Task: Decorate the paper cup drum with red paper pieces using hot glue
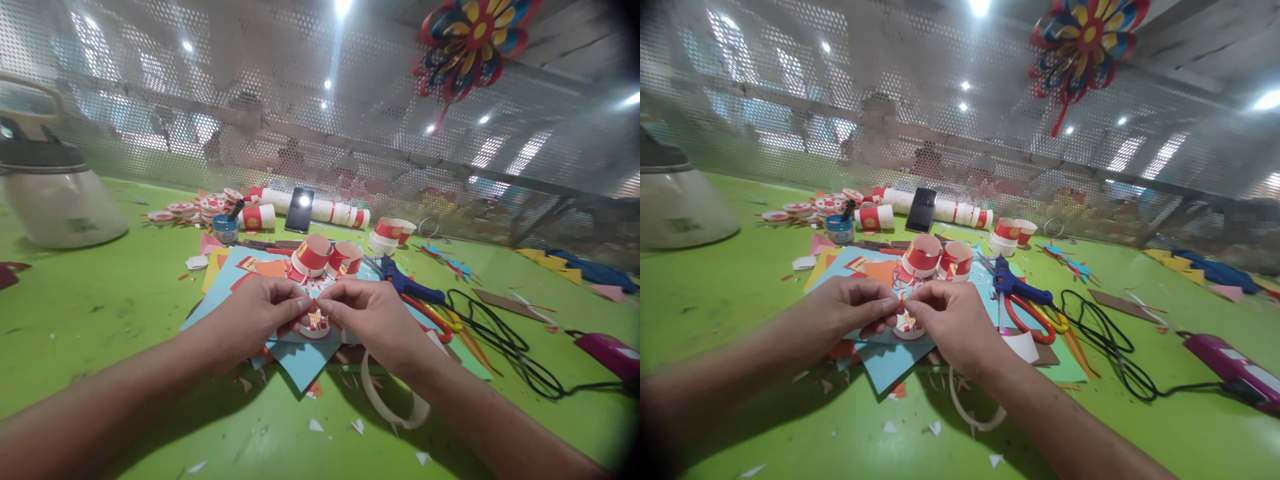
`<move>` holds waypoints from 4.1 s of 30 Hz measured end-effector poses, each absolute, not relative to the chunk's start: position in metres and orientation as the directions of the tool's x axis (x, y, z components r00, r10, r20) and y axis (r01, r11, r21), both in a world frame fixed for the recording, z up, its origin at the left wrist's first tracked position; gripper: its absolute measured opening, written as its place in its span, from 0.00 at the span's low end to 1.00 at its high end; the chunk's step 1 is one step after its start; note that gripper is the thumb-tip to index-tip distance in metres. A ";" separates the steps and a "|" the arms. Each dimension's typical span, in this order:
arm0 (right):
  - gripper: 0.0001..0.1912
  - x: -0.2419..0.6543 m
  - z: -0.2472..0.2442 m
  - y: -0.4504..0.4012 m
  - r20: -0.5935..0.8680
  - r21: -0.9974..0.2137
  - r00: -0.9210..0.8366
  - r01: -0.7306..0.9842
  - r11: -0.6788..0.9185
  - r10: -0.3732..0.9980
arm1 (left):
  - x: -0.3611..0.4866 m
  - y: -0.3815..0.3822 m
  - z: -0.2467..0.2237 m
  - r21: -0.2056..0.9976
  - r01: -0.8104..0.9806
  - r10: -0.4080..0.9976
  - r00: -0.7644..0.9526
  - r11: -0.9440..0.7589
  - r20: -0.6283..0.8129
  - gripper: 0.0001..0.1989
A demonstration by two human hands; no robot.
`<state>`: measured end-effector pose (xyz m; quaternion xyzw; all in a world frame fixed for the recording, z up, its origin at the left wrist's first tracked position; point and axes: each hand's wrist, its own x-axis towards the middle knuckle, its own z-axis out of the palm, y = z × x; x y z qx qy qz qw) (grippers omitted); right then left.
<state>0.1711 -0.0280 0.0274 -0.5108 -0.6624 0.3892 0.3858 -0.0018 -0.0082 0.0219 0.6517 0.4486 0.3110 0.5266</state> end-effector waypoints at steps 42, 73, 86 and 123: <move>0.10 0.163 0.028 0.010 -0.133 -0.645 -0.302 0.749 0.149 0.944 | -0.001 0.015 -0.012 0.506 0.610 0.774 0.596 -0.610 0.215 0.15; 0.10 0.158 0.029 0.011 -0.205 -0.583 -0.290 0.803 0.121 0.935 | -0.001 0.015 -0.017 0.472 0.611 0.760 0.601 -0.636 0.246 0.11; 0.11 0.160 0.027 0.011 -0.215 -0.612 -0.295 0.784 0.107 0.931 | -0.002 0.015 -0.018 0.507 0.600 0.768 0.598 -0.619 0.230 0.10; 0.07 0.165 0.030 0.007 -0.075 -0.569 -0.322 0.791 0.225 0.944 | -0.002 0.014 -0.017 0.472 0.608 0.758 0.602 -0.638 0.250 0.12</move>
